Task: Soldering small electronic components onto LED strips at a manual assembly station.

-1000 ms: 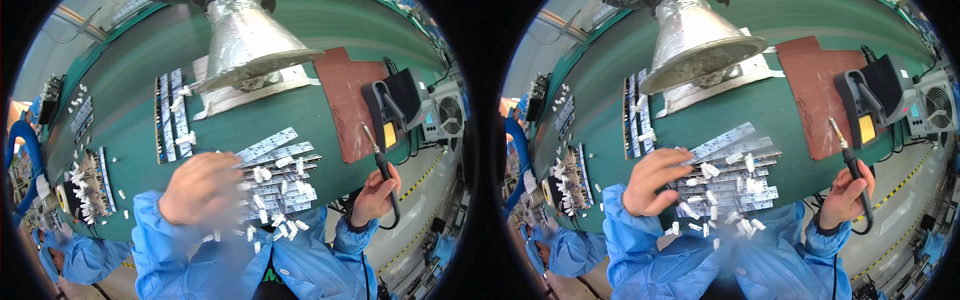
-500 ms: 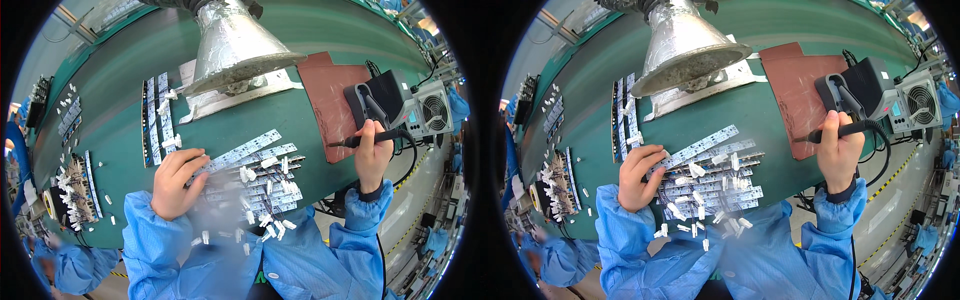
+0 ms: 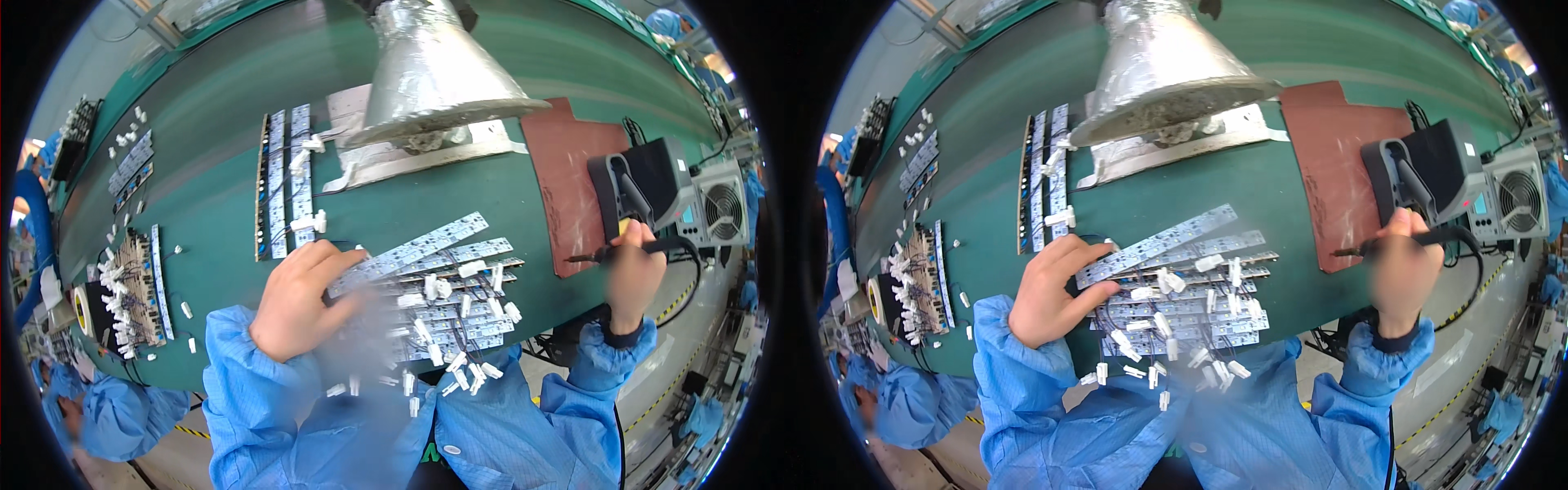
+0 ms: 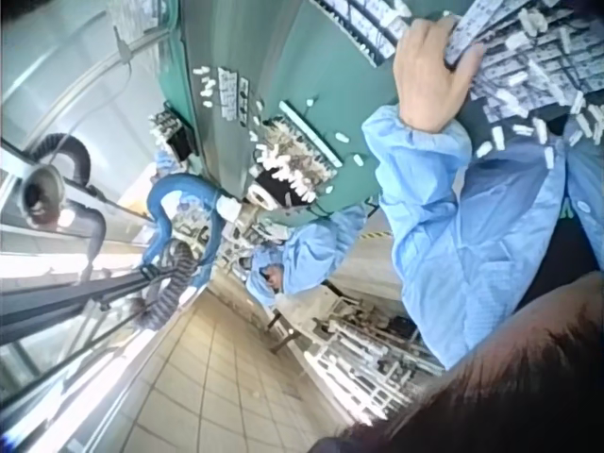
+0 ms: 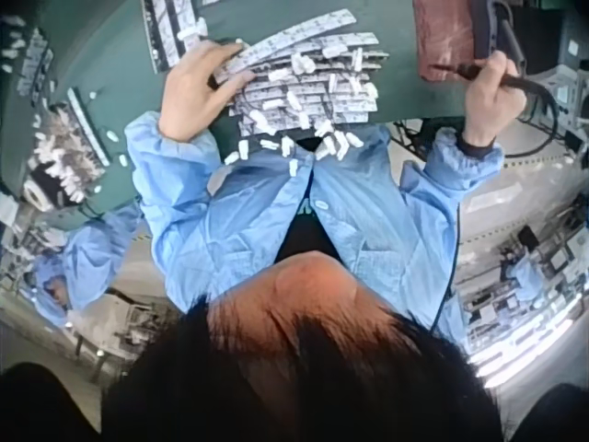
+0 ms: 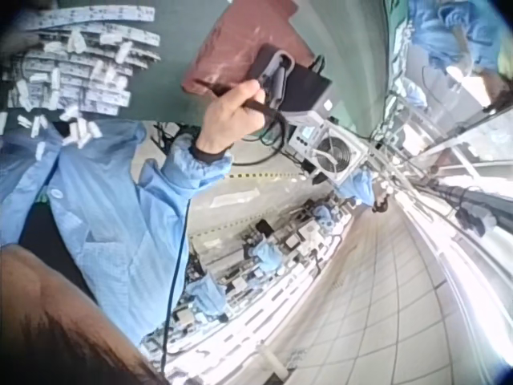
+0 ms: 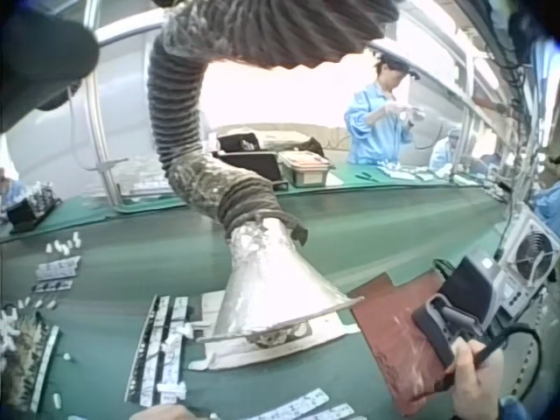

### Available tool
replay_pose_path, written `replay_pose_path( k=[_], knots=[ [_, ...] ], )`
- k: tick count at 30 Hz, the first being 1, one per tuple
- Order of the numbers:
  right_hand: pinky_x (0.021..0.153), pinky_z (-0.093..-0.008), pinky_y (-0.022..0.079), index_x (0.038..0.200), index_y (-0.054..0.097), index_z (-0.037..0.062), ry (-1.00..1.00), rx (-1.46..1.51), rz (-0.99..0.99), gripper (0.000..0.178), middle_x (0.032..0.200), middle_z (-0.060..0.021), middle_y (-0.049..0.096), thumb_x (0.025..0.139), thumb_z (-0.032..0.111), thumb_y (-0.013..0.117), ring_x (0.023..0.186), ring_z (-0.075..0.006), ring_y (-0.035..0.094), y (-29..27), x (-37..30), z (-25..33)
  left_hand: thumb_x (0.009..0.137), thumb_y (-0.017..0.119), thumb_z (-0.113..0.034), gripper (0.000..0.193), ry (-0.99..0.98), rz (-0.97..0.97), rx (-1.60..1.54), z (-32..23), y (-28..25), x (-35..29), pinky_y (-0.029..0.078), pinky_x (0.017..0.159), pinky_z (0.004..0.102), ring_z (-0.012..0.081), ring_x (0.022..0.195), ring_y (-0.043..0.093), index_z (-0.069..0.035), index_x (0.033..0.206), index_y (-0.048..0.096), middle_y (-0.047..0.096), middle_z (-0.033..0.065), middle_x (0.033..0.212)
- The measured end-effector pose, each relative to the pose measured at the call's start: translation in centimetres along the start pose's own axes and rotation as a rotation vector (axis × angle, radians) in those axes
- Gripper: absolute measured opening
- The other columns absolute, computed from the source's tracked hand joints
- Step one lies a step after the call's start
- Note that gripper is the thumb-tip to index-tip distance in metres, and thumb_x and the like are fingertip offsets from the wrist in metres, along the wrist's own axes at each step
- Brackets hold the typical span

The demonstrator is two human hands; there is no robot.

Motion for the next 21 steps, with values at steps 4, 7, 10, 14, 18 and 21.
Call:
replay_pose_path(
  k=[4,7,10,14,18,21],
  knots=[
    [0.070,-0.0272,0.040,0.072,0.052,0.0015,-0.014,0.439,-0.425,0.029,0.074,-0.0051,0.053,0.097,0.014,0.049,0.072,-0.0133,0.048,0.0,0.2,1.9,0.077,0.077,-0.012,0.028,0.078,0.001,0.042,0.2,-0.1,0.5,0.048,0.071,0.0355,0.0286,0.079,0.061,0.002,0.099,0.070,0.062,0.0133,0.085],
    [0.065,-0.0285,0.036,0.067,0.044,0.0032,-0.214,0.674,-0.457,0.036,0.069,-0.0052,0.046,0.100,0.017,0.048,0.067,-0.0148,0.043,2.0,1.0,5.5,0.078,0.079,-0.011,0.027,0.122,-0.153,-0.047,-0.6,-0.3,1.1,0.049,0.066,0.0339,0.0274,0.075,0.063,0.001,0.100,0.071,0.066,0.0135,0.085],
    [0.050,-0.0297,0.021,0.064,0.039,0.0051,-0.393,0.762,-0.363,0.044,0.055,-0.0027,0.034,0.103,0.024,0.044,0.051,-0.0110,0.030,5.3,1.5,9.7,0.078,0.080,-0.013,0.032,-0.002,-0.172,-0.123,-1.0,0.5,0.9,0.050,0.063,0.0321,0.0260,0.072,0.064,0.001,0.105,0.070,0.067,0.0134,0.087],
    [0.048,-0.0294,0.019,0.068,0.040,0.0047,-0.476,0.745,-0.213,0.042,0.054,-0.0040,0.036,0.102,0.028,0.044,0.050,-0.0111,0.030,8.5,0.3,12.0,0.078,0.081,-0.013,0.038,-0.055,-0.059,-0.186,-1.2,0.5,0.3,0.048,0.059,0.0277,0.0186,0.068,0.061,0.000,0.112,0.069,0.067,0.0113,0.087],
    [0.048,-0.0300,0.020,0.069,0.040,0.0059,-0.505,0.745,-0.238,0.039,0.053,-0.0048,0.036,0.102,0.028,0.043,0.049,-0.0118,0.030,9.3,0.0,10.4,0.083,0.076,-0.007,0.031,-0.214,-0.113,-0.307,-0.6,0.6,-0.3,0.049,0.061,0.0237,0.0113,0.070,0.063,0.003,0.112,0.068,0.070,0.0095,0.087],
    [0.047,-0.0296,0.021,0.067,0.037,0.0087,-0.459,0.855,-0.397,0.038,0.052,-0.0025,0.031,0.100,0.027,0.041,0.048,-0.0118,0.028,9.3,0.9,9.7,0.084,0.074,-0.005,0.032,-0.474,-0.130,-0.661,-0.6,0.8,-0.1,0.051,0.063,0.0241,0.0114,0.073,0.064,0.003,0.114,0.068,0.071,0.0103,0.092]
  ],
)
Point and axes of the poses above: each hand's wrist, its own x-axis towards the middle knuckle, its own y-axis out of the palm, z = x × y, the point moved 1 cm from there along x, towards the middle knuckle
